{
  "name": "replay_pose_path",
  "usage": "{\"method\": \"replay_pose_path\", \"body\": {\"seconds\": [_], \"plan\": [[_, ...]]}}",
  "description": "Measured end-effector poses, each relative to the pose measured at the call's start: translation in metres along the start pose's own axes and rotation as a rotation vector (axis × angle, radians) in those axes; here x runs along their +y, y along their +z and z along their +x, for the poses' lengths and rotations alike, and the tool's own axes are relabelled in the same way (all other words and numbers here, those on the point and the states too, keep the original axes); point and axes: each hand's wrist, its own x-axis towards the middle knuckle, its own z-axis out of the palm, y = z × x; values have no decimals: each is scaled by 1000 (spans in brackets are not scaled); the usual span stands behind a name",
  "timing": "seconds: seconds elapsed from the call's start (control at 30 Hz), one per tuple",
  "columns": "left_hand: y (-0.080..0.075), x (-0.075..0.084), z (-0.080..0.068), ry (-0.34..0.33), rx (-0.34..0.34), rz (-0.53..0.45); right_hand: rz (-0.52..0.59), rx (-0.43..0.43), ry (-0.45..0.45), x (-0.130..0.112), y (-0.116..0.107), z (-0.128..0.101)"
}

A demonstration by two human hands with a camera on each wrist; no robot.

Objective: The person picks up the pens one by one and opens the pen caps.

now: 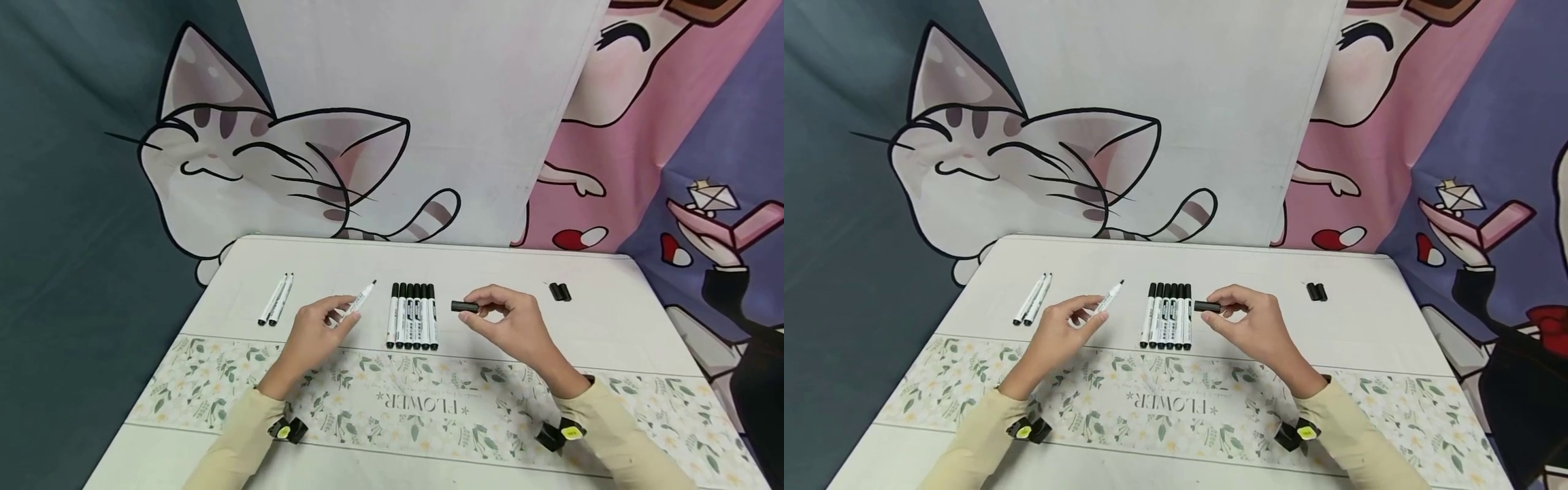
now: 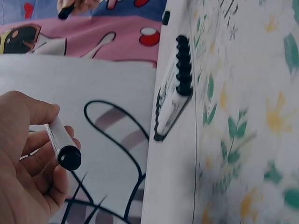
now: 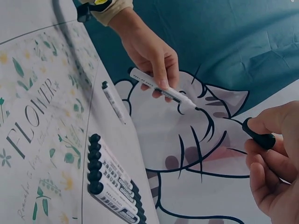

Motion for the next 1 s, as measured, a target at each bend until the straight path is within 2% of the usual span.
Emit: {"method": "replay_pose_path", "body": {"seconds": [0.3, 0.43, 0.73, 1.0], "plan": [[-26, -27, 4, -149, 43, 50, -36, 26, 31, 5, -6, -3], [-36, -44, 6, -178, 68, 88, -50, 42, 39, 7, -10, -5], [-57, -82, 13, -198, 174, 150, -104, 73, 64, 9, -21, -6], [-74, -109, 15, -319, 177, 175, -101, 127, 70, 13, -25, -8]]}}
